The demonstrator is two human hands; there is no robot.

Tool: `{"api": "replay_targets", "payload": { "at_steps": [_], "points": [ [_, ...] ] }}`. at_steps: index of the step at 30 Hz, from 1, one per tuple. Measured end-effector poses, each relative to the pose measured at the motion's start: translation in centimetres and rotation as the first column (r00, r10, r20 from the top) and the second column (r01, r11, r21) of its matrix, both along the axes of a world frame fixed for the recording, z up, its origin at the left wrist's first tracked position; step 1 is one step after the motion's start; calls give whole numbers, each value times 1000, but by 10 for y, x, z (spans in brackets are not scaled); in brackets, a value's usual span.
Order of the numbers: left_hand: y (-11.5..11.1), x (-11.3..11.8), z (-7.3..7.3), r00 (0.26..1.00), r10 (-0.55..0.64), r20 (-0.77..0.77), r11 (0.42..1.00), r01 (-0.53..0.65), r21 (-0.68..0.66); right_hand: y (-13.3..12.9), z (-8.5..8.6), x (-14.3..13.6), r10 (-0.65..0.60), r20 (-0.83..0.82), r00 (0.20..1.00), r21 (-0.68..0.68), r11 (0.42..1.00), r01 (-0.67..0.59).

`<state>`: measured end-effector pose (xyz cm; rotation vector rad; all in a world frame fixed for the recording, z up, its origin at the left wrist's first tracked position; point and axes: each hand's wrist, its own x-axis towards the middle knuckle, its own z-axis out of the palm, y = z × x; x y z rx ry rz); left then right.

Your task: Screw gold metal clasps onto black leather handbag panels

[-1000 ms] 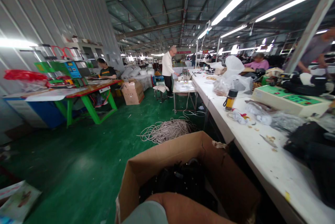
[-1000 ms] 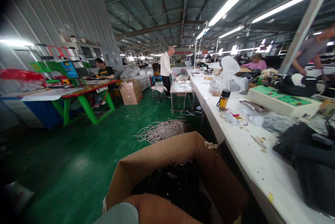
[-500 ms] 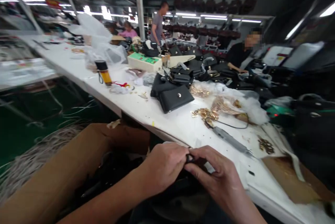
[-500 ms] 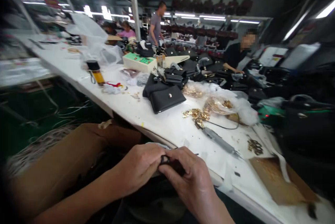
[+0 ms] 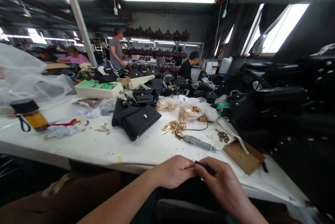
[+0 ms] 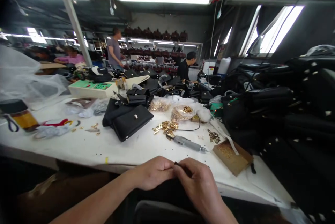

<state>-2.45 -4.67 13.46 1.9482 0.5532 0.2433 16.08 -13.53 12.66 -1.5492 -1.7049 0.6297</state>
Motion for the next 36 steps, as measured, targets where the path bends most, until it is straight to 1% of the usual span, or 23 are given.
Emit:
{"api": "replay_targets", "payload": {
  "at_steps": [2,3,4,5,7,9,12,15,16,17,20,21,22,25,27,29,31,33,36],
  "points": [
    [11,10,-9,997,-39,-65,999,38,-22,10,-12,3,-65,-17,998,-66,996,64],
    [14,12,-13,992,-19,-124,999,22,23,15,-19,2,-82,-25,996,-82,994,79],
    [16,13,-15,981,42,-189,994,-22,106,22,-25,1,-91,-36,995,-84,993,88],
    [16,13,-18,961,126,-246,976,-75,207,28,-31,-2,-97,-45,994,-77,993,93],
    [13,11,-22,907,306,-291,903,-178,392,41,-40,-7,-94,-47,994,-46,995,92],
    [9,9,-27,852,441,-281,827,-265,496,53,-45,-13,-78,-38,996,-20,997,77],
    [5,9,-39,779,567,-268,755,-361,548,70,-47,-14,-59,-39,998,-36,998,57],
    [8,10,-52,748,625,-225,719,-438,539,86,-43,-9,1,-52,999,-117,993,-7],
    [11,9,-55,753,622,-215,723,-447,526,92,-41,-8,28,-59,998,-147,988,-36],
    [14,9,-58,768,601,-221,744,-437,506,99,-38,-6,49,-68,996,-168,984,-60],
    [21,7,-64,825,471,-312,848,-327,417,129,-34,-8,85,-69,994,-171,981,-96],
    [22,7,-66,832,436,-344,872,-296,391,142,-35,-11,97,-32,995,-165,981,-101],
    [23,7,-69,830,420,-367,883,-281,375,156,-37,-15,112,25,993,-167,980,-107],
    [22,8,-84,800,451,-395,875,-311,371,198,-53,-31,148,210,966,-215,971,-102],
    [21,7,-95,788,478,-389,862,-336,379,223,-67,-44,160,272,949,-241,966,-94],
    [23,7,-106,785,484,-385,859,-342,381,243,-80,-56,160,319,934,-249,965,-81],
    [28,7,-115,780,457,-427,878,-321,354,256,-90,-67,156,377,913,-251,966,-61],
    [36,9,-124,750,432,-501,899,-315,304,264,-96,-75,144,429,892,-243,969,-40],
    [48,11,-135,694,423,-582,904,-366,220,267,-103,-82,128,485,865,-210,977,-28]
  ]
}}
